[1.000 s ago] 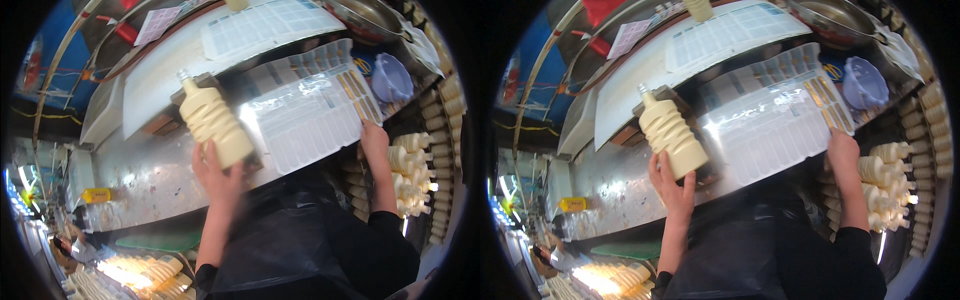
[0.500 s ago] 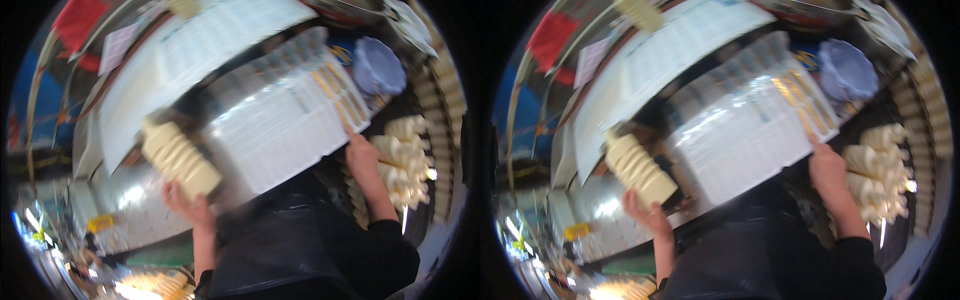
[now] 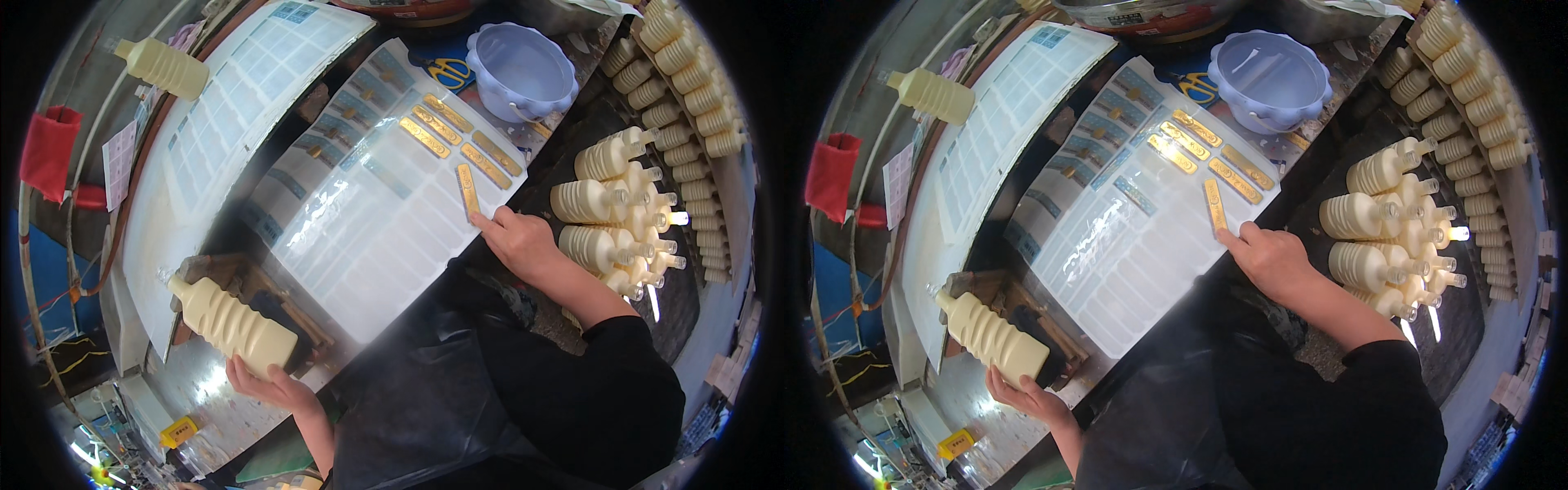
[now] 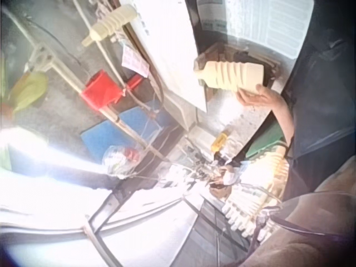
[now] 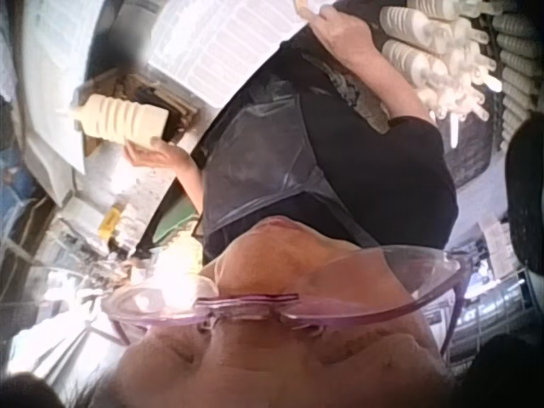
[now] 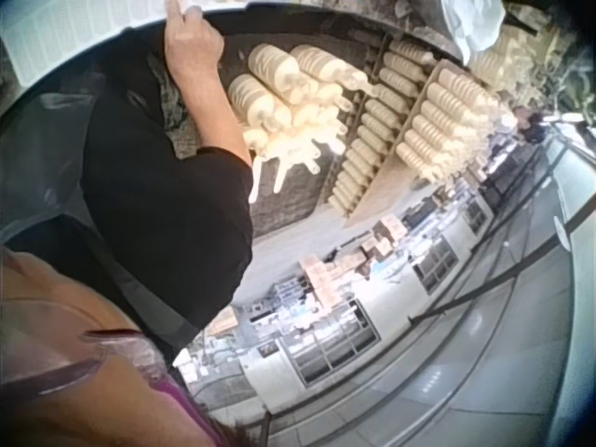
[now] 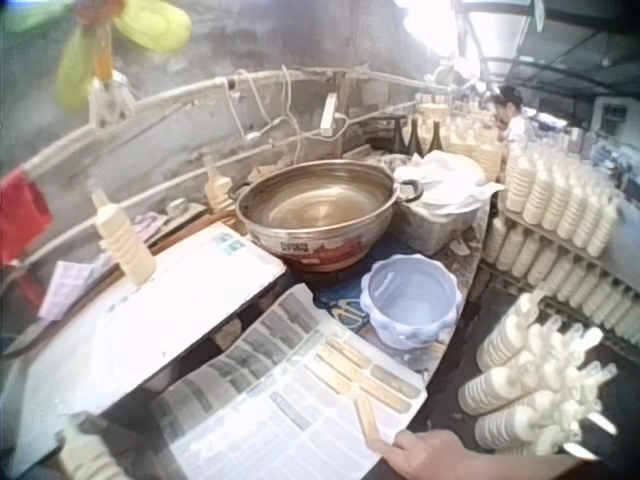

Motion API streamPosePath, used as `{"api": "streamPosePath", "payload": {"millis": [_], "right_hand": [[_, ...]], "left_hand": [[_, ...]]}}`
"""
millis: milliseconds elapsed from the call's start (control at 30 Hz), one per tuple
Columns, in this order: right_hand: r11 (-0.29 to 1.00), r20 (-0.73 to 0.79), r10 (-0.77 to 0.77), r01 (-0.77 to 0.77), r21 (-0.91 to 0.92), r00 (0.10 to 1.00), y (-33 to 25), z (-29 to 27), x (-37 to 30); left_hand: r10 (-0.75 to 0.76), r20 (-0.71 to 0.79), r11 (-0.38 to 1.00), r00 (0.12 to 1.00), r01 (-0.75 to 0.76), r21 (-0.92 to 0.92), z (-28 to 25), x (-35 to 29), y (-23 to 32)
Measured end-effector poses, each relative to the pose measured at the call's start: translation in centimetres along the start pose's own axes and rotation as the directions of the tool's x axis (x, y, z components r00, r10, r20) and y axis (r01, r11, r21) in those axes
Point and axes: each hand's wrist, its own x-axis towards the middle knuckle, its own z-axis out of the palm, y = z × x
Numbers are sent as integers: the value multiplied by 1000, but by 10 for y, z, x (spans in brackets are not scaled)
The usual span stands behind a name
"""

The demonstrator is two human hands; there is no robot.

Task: The person repeatedly picks up cream-colored plastic bottles, applies rectangular labels to their sides, and places them on a metal workbench. The person also uses a small dark tool to smooth or adjust the labels on the bottles.

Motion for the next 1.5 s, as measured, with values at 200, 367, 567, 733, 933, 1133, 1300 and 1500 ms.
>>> {"api": "streamPosePath", "payload": {"millis": [200,367,567,733,933,1133,1300,1500], "right_hand": [[949,-92,94,-62,310,991,-4,-1,0],[408,264,353,-401,820,898,-43,-2,22],[-102,649,0,-645,757,761,-147,-49,83],[1,562,-176,-571,821,808,-226,-67,104],[168,449,-254,-418,893,857,-272,-66,108],[451,203,-232,-80,889,951,-278,-57,116],[166,452,-271,-421,892,850,-275,-35,130],[81,527,-230,-524,848,818,-267,-18,159]], "left_hand": [[-41,12,998,999,42,-57,-7,-2,-1],[43,-55,997,998,-47,-61,-14,1,0],[336,-74,924,939,-344,-164,-24,43,39],[292,-112,929,950,-310,-203,-33,58,46],[215,-166,936,962,-252,-246,-53,55,17],[39,-69,886,997,-67,-459,-60,44,-10],[-160,113,616,981,189,-764,-64,52,-10],[-361,165,464,918,330,-822,-52,63,-11]]}}
